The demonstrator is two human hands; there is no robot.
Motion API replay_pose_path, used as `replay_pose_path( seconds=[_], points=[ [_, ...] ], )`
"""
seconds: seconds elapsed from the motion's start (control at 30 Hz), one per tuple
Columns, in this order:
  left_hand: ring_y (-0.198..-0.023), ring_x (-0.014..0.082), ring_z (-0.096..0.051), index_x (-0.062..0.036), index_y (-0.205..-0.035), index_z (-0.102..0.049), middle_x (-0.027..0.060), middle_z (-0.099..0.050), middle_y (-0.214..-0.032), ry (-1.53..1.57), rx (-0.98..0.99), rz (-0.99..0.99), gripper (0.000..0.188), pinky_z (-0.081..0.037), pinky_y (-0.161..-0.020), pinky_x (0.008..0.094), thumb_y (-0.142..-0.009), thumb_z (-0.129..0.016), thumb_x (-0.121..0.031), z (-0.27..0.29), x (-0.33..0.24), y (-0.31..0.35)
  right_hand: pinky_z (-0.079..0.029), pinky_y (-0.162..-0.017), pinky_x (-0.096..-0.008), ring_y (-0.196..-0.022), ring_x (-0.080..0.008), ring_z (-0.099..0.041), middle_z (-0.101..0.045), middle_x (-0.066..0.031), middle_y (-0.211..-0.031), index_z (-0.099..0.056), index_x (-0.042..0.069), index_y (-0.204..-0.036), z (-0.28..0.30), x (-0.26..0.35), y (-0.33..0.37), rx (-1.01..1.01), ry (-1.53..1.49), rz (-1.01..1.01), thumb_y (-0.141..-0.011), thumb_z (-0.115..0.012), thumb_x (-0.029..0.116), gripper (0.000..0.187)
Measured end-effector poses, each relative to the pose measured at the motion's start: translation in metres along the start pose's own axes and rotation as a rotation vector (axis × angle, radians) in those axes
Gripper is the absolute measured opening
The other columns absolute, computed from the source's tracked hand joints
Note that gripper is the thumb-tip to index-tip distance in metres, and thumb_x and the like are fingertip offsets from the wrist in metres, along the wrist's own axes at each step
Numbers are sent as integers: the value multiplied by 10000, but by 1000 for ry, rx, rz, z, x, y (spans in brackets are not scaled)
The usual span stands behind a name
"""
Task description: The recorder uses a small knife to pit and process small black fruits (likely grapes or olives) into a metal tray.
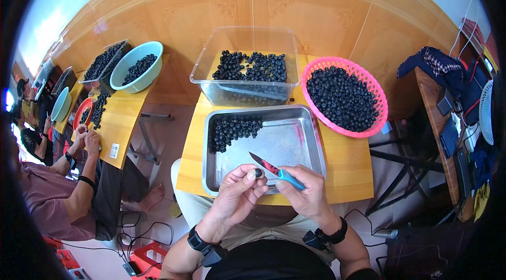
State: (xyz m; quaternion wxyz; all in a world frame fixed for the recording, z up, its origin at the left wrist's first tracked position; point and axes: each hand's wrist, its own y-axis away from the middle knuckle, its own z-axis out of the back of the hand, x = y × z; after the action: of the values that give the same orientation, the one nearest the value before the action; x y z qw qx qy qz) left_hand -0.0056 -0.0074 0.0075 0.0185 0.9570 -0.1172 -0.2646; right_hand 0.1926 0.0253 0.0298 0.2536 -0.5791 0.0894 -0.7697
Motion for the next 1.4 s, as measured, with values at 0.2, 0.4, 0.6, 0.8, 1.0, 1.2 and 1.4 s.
replay_pose_path(
  seconds=[0.2, 0.4, 0.6, 0.8, 1.0, 1.2, 1.4],
  points=[
    [-1004, 182, -711, -20, -1166, -672, 98, -724, -1076, -5, -20, 68, 184, -622, -910, 343, -998, -685, -96, 2, 13, 2, -474, -583, -316, -636, -184, -606, -630, -100, -761, -743, 18, -1182, -7, 9, -3, 61, -7, 19, -913, -803, 210, 336],
    [-969, 159, -712, -14, -1180, -648, 90, -721, -1118, -52, 95, 184, 198, -628, -867, 315, -996, -686, -80, 15, 14, 1, -487, -647, -287, -730, -141, -621, -667, -68, -812, -765, 33, -1167, 2, -1, 0, 188, -172, -34, -941, -771, 173, 265],
    [-907, 144, -714, -41, -1112, -624, 84, -719, -1092, -81, 128, 250, 142, -621, -816, 285, -992, -695, -71, 9, 7, -4, -493, -701, -283, -759, -123, -627, -684, -68, -871, -761, 13, -1128, 11, -5, 0, 310, -381, -173, -974, -749, 209, 250],
    [-863, 141, -716, -57, -1152, -625, 66, -722, -1039, -194, 72, 308, 183, -610, -798, 263, -990, -707, -83, -5, -4, -8, -514, -714, -299, -783, -184, -663, -676, -110, -867, -727, -18, -1070, 21, -1, -2, 325, -102, -95, -949, -764, 181, 236],
    [-831, 222, -728, -11, -1100, -708, 139, -739, -974, -1504, -166, -193, 266, -570, -726, 328, -897, -805, -154, -1, -21, -45, -537, -722, -413, -806, -337, -681, -678, -166, -903, -711, -13, -1076, 65, -8, -32, -292, 533, 173, -854, -787, 93, 258],
    [-1027, 339, -651, -84, -1087, -744, 122, -702, -1056, -2117, -111, -534, 254, -576, -838, 448, -835, -754, -120, 26, -35, -87, -511, -678, -424, -779, -338, -663, -630, -161, -870, -706, 3, -1142, 99, -13, -56, -435, 738, 58, -858, -767, 88, 303],
    [-969, 328, -640, -69, -972, -738, 103, -688, -1013, -2333, 40, -641, 131, -581, -814, 429, -870, -694, -138, 42, -35, -107, -497, -649, -410, -729, -319, -636, -619, -144, -827, -706, -2, -1138, 82, -22, -21, -399, 618, 46, -808, -778, 33, 340]
  ],
)
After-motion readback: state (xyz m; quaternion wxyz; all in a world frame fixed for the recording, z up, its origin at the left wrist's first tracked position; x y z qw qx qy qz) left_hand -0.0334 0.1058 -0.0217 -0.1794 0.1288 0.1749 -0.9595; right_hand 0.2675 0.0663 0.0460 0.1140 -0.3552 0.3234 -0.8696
